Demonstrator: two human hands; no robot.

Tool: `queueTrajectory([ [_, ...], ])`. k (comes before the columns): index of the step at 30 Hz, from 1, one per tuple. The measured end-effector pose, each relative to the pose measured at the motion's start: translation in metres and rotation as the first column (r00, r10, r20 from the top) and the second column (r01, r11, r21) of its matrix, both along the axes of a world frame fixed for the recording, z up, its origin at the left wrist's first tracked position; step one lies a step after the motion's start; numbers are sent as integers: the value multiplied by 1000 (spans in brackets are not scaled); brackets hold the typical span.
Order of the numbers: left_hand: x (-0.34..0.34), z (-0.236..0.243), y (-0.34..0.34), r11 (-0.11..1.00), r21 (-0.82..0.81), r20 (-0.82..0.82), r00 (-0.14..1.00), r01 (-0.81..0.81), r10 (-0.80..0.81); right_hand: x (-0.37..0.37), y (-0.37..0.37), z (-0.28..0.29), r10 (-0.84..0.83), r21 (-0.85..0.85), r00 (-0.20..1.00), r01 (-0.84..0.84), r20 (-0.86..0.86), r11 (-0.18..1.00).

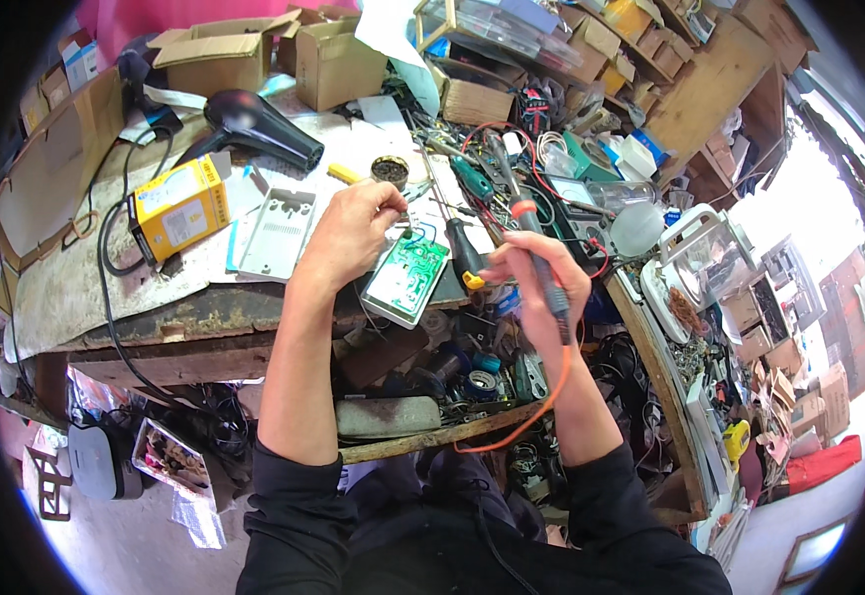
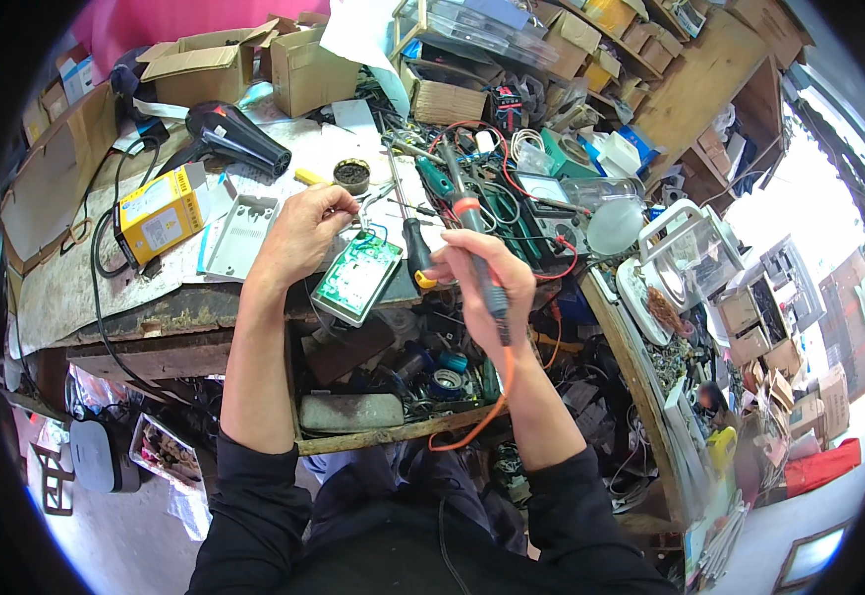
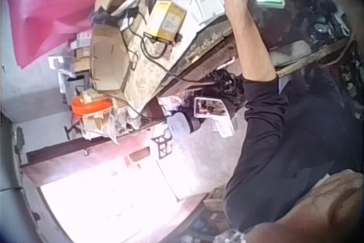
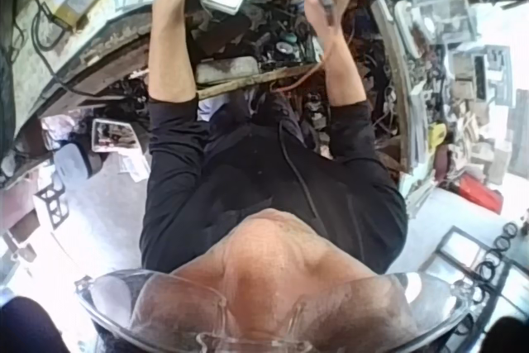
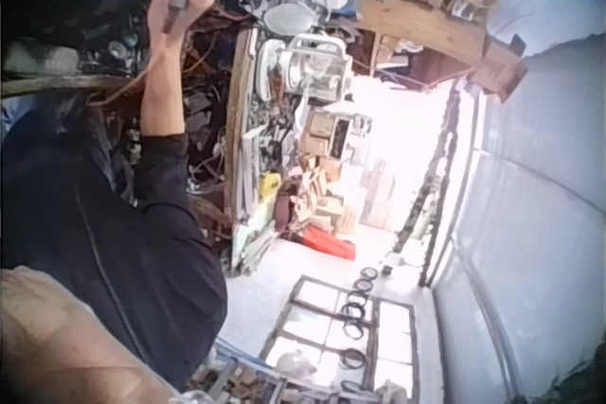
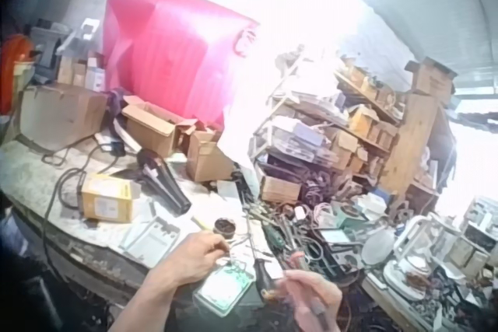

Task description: The person solders components onto a green circuit board using a soldering iron and solder wire, then handles a white plastic electrical outlet cover, inspecting its interior and exterior surfaces.

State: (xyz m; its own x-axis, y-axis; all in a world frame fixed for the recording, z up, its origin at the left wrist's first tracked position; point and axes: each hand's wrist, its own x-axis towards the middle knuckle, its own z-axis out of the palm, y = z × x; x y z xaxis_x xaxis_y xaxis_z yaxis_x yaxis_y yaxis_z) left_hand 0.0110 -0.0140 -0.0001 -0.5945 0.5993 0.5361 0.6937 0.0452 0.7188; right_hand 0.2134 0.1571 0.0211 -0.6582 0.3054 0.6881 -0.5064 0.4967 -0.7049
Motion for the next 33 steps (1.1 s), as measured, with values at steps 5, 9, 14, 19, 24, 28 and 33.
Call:
queueTrajectory([
  [5,-3,0,1,1000,22,3,1000,14,-14,-45,1,2,-136,397,985,166,-104,903],
  [9,-3,-2,0,1000,26,-6,1000,17,-17,-60,-5,10,-247,559,967,236,-58,795],
  [14,-2,-2,0,999,33,1,1000,19,-19,-67,-3,6,-217,492,976,190,-2,850],
  [19,1,4,-1,998,40,78,996,49,-52,-68,-1,1,-269,455,963,248,-19,855],
  [24,2,8,-4,993,49,164,979,111,-118,-69,-9,0,-315,361,949,295,-4,885],
  [28,2,10,-5,993,48,208,971,107,-115,-70,-11,-2,-290,299,957,274,10,914],
  [33,0,9,-4,992,60,212,970,111,-121,-69,-11,-2,-277,302,961,261,10,917],
])
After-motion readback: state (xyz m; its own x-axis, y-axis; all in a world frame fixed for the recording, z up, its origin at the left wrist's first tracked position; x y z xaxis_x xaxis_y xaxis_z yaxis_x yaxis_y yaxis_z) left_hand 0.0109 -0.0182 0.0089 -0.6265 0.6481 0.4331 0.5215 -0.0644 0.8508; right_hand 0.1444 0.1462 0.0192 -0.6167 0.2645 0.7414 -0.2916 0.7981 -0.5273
